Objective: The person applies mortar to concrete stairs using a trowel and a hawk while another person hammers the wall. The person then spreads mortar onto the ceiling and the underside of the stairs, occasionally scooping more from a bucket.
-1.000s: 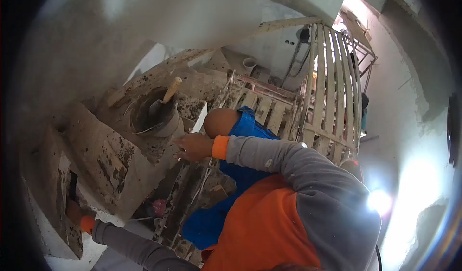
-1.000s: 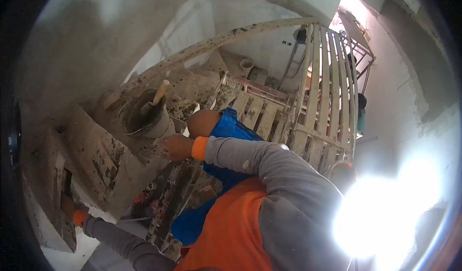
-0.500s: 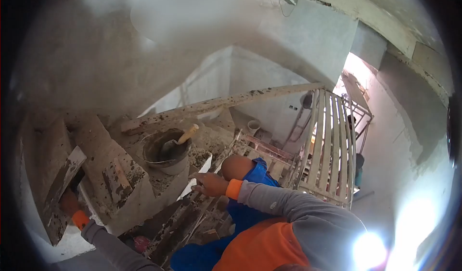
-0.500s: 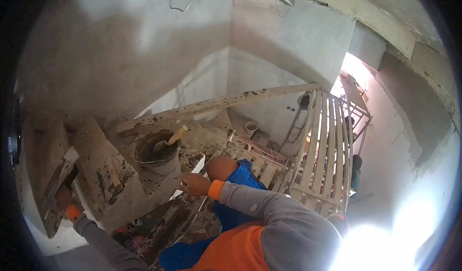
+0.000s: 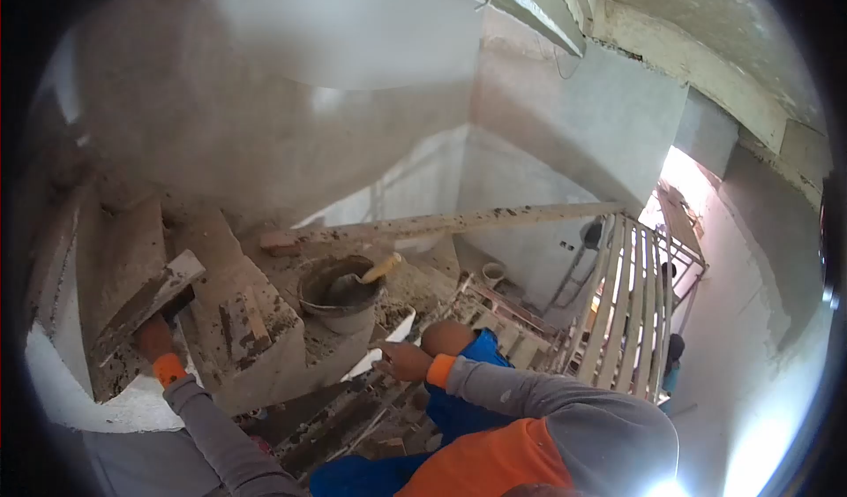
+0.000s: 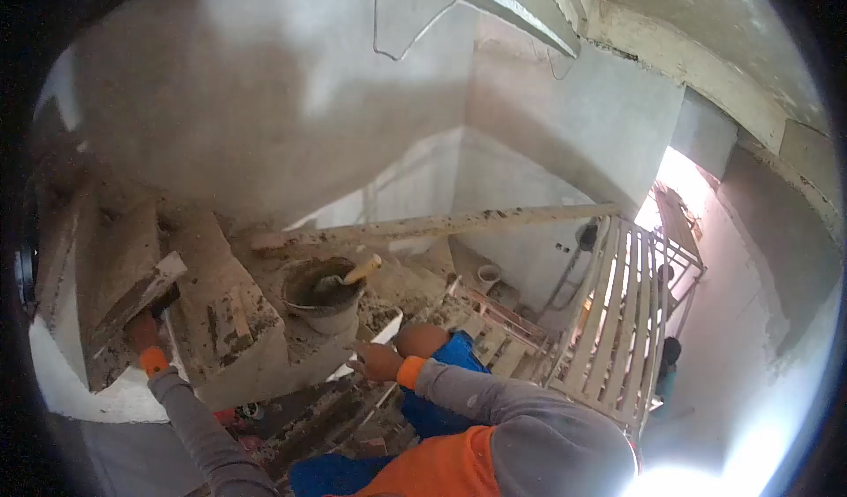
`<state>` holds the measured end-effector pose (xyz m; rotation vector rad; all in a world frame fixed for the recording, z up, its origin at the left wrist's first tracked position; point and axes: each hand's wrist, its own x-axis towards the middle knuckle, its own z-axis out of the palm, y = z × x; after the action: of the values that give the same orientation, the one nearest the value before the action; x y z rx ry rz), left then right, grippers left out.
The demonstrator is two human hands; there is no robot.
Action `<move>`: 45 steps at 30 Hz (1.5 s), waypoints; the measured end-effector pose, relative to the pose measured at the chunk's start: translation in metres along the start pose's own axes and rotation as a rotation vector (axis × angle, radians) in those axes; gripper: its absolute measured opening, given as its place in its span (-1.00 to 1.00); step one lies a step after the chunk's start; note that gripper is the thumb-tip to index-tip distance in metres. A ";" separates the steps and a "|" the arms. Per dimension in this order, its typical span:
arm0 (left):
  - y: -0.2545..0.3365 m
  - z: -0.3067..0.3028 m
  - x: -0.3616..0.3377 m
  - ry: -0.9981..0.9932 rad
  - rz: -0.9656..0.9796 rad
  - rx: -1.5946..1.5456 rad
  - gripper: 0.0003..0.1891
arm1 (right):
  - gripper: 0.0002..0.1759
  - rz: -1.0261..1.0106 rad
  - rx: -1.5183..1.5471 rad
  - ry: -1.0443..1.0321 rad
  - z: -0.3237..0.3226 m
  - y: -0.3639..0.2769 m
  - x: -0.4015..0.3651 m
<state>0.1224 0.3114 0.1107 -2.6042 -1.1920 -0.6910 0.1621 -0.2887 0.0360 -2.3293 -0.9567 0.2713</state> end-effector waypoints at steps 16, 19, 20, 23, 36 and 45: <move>0.048 -0.125 -0.054 0.053 -0.026 -0.118 -0.58 | -0.32 -0.038 -0.191 -0.001 0.018 0.059 0.014; 0.040 -0.107 -0.044 0.086 -0.086 -0.319 -0.56 | -0.33 -0.010 -0.177 -0.092 -0.002 0.041 0.014; 0.039 -0.110 -0.042 0.089 -0.126 -0.344 -0.54 | -0.33 -0.010 -0.152 -0.118 -0.001 0.045 0.020; 0.043 -0.115 -0.045 0.078 -0.173 -0.377 -0.51 | -0.29 -0.037 -0.117 -0.106 0.011 0.061 0.033; 0.017 -0.090 -0.031 0.215 -0.216 -0.664 -0.49 | -0.61 -0.234 0.077 -0.318 0.111 0.084 0.070; -0.048 -0.041 -0.004 0.219 -0.051 -0.346 -0.54 | -0.69 -0.147 0.149 -0.508 0.081 0.087 0.079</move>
<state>0.0703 0.3256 0.1432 -2.6765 -1.1612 -1.2581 0.2369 -0.2464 -0.0781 -2.0767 -1.2885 0.8714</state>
